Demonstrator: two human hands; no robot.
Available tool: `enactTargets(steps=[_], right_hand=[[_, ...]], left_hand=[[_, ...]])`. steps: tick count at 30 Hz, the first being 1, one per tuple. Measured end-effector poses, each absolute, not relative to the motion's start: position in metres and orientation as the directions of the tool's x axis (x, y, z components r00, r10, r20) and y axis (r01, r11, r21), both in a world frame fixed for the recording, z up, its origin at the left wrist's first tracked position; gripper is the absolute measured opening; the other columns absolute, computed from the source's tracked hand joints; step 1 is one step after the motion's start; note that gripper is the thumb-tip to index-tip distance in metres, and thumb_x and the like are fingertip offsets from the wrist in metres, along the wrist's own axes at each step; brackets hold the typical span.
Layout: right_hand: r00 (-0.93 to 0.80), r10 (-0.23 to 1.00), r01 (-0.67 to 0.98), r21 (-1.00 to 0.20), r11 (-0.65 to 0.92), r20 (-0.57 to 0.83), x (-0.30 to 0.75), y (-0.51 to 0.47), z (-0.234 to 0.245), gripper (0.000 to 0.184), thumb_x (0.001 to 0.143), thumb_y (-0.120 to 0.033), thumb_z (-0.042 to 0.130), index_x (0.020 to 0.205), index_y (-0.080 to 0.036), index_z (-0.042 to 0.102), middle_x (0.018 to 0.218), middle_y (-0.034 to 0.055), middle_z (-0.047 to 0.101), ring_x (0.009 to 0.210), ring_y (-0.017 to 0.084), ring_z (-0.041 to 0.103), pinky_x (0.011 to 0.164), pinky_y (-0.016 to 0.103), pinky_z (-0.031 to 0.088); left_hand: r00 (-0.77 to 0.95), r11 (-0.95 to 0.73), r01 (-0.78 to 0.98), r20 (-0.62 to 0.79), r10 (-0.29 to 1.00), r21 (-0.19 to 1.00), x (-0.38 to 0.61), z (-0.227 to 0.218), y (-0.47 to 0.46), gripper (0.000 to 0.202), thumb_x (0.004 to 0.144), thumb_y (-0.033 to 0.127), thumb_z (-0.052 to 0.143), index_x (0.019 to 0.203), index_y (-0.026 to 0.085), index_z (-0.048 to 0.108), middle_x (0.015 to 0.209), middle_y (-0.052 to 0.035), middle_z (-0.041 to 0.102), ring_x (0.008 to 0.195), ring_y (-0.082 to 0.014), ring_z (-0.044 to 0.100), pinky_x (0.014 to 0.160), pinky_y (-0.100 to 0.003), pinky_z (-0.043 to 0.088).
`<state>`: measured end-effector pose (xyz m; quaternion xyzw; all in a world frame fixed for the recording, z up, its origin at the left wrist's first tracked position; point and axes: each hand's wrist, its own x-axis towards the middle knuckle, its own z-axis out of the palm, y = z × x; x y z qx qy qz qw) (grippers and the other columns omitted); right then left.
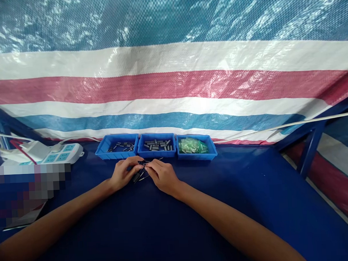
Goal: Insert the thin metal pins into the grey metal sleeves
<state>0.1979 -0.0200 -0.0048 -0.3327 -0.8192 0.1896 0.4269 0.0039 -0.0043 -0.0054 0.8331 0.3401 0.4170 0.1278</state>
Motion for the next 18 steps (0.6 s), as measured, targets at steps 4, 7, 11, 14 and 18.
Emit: enactTargets(steps=[4,7,11,14,18], right_hand=[[-0.307,0.763,0.414,-0.642,0.645,0.569,0.199,-0.021,-0.003,0.020,0.094,-0.023,0.041,0.088,-0.017,0.060,0.078,0.0041,0.064,0.071,0.015,0.060,0.068,0.025,0.045],[-0.327,0.764,0.418,-0.640,0.644,0.556,0.199,-0.020,-0.002,0.025,0.095,-0.025,0.039,0.084,-0.018,0.059,0.076,0.0041,0.064,0.069,0.014,0.060,0.066,0.025,0.045],[-0.482,0.693,0.427,-0.547,0.721,0.536,0.198,-0.021,-0.002,0.028,0.096,-0.027,0.037,0.079,-0.018,0.057,0.071,0.0035,0.063,0.062,0.014,0.057,0.060,0.024,0.042],[-0.537,0.660,0.455,-0.478,0.751,0.526,0.197,-0.023,-0.003,0.029,0.096,-0.027,0.036,0.077,-0.018,0.056,0.068,0.0031,0.062,0.060,0.013,0.056,0.056,0.024,0.039],[-0.537,0.664,0.491,-0.448,0.747,0.520,0.197,-0.023,-0.004,0.032,0.096,-0.028,0.035,0.074,-0.018,0.055,0.065,0.0025,0.061,0.058,0.012,0.055,0.055,0.024,0.036]], left_hand=[[0.410,-0.744,0.459,0.627,0.663,0.486,0.007,0.001,-0.005,0.015,0.086,0.026,0.058,0.098,0.017,0.062,0.079,-0.0013,0.069,0.066,-0.0098,0.064,0.061,-0.017,0.048],[0.397,-0.761,0.443,0.657,0.640,0.474,0.008,0.004,-0.005,0.013,0.088,0.024,0.055,0.086,0.016,0.064,0.081,-0.0028,0.069,0.071,-0.0105,0.064,0.065,-0.018,0.049],[0.358,-0.739,0.489,0.667,0.654,0.462,0.006,0.005,-0.006,0.023,0.088,0.029,0.054,0.073,0.015,0.063,0.065,-0.0007,0.065,0.056,-0.0088,0.059,0.054,-0.018,0.045],[0.393,-0.753,0.470,0.656,0.645,0.459,0.005,0.004,-0.007,0.021,0.088,0.028,0.054,0.076,0.015,0.065,0.069,-0.0017,0.068,0.061,-0.0100,0.062,0.059,-0.019,0.048],[0.431,-0.793,0.409,0.670,0.604,0.452,0.007,0.006,-0.011,0.017,0.089,0.027,0.053,0.089,0.016,0.067,0.081,-0.0032,0.072,0.072,-0.0122,0.068,0.068,-0.019,0.052]])
